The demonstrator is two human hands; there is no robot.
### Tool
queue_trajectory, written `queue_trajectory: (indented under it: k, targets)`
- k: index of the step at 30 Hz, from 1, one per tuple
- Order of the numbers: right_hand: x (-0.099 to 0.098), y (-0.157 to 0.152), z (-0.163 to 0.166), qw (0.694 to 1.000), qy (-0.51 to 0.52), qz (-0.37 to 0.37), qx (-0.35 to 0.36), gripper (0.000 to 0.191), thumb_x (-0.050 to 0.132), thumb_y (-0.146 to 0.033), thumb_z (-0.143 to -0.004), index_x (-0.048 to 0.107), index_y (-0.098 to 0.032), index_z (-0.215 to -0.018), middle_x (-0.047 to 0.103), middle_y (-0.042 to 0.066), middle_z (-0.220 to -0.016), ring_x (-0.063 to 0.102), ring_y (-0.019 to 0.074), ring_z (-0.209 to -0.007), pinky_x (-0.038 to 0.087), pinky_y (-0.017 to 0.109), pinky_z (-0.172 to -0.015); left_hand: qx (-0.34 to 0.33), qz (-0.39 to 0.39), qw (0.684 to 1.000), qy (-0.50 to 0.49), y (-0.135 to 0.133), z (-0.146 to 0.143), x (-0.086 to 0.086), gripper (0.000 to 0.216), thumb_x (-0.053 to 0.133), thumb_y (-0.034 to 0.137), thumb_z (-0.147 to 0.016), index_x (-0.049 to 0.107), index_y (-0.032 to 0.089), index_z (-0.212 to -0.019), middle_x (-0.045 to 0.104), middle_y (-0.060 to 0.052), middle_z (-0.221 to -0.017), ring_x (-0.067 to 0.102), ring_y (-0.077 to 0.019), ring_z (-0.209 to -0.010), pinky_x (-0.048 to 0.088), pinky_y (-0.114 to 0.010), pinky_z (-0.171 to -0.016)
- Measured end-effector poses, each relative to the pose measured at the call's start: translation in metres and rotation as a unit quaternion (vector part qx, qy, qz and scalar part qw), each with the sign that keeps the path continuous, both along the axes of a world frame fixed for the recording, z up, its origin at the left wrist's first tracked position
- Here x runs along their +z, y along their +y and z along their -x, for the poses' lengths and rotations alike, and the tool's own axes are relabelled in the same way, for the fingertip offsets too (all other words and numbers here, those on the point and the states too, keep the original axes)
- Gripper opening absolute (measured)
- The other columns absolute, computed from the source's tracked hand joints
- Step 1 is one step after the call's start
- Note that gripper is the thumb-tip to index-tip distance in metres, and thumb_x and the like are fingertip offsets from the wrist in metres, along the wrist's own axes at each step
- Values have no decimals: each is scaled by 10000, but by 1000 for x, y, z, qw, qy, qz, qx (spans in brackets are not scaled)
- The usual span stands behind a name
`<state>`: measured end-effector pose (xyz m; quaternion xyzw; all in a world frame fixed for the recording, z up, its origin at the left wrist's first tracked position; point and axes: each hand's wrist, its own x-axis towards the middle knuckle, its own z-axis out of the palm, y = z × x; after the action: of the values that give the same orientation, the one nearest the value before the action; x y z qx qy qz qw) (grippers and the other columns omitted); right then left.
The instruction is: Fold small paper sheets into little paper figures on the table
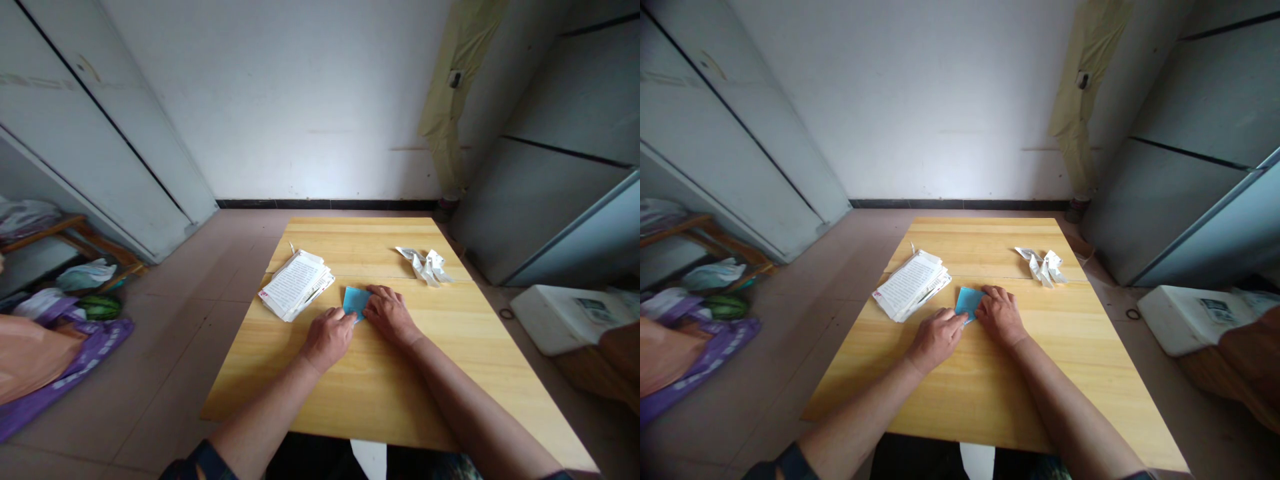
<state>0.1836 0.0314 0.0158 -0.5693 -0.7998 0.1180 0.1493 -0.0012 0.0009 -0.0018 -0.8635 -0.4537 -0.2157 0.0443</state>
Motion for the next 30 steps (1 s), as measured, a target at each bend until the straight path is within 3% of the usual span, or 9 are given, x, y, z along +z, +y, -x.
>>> queue_trajectory:
  k: [30]
  targets:
    - [-8,-1,-1,999,39,-20,-6,48,568,-212,-801,606,-198,-775,570,74,-1271,468,244,-1163,354,406,-922,22,62,998,19,0,-4,6,239,457,195,-880,683,222,-951,660,-42,-758,611,-177,-718,469,-266,-605]
